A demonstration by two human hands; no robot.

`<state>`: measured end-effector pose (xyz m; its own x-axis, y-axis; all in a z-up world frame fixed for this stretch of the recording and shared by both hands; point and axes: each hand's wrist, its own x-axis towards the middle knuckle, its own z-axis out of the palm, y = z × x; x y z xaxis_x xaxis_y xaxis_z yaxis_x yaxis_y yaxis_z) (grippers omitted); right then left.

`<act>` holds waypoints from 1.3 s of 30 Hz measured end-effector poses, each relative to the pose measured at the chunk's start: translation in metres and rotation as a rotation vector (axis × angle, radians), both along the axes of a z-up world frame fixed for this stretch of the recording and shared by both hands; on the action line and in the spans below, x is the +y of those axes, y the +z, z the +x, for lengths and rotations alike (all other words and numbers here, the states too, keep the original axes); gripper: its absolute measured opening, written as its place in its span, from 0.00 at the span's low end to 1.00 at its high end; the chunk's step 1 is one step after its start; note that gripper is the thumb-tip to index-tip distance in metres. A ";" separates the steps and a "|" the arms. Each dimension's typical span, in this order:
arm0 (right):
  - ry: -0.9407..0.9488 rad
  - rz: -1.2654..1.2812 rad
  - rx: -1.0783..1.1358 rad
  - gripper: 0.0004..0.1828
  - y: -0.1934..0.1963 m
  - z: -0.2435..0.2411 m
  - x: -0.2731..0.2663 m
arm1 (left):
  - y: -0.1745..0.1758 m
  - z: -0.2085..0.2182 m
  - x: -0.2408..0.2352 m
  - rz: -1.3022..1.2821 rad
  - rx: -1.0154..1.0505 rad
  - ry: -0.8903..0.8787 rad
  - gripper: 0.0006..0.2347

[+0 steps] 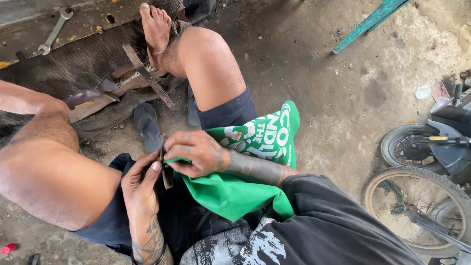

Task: The person assembles a red coil spring onto a shock absorber, then attaches a metal mounting plate to the top. They use a wrench to tighten the assembly and later clean a separate metal part with a green cloth.

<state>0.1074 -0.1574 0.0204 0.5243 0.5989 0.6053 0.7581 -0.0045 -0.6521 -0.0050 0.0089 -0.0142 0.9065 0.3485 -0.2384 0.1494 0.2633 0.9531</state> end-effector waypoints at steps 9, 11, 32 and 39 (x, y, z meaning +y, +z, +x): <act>0.004 -0.019 -0.017 0.03 -0.002 -0.002 0.000 | 0.000 0.000 0.000 -0.007 0.011 0.012 0.12; 0.001 -0.040 -0.057 0.04 -0.003 -0.001 0.000 | 0.003 0.001 -0.002 -0.004 0.039 0.018 0.12; -0.028 0.025 0.159 0.03 -0.001 0.004 -0.002 | -0.002 0.000 -0.002 -0.025 0.031 0.019 0.12; -0.016 -0.005 0.100 0.04 -0.004 0.006 0.000 | -0.001 0.000 -0.003 -0.056 0.055 0.035 0.13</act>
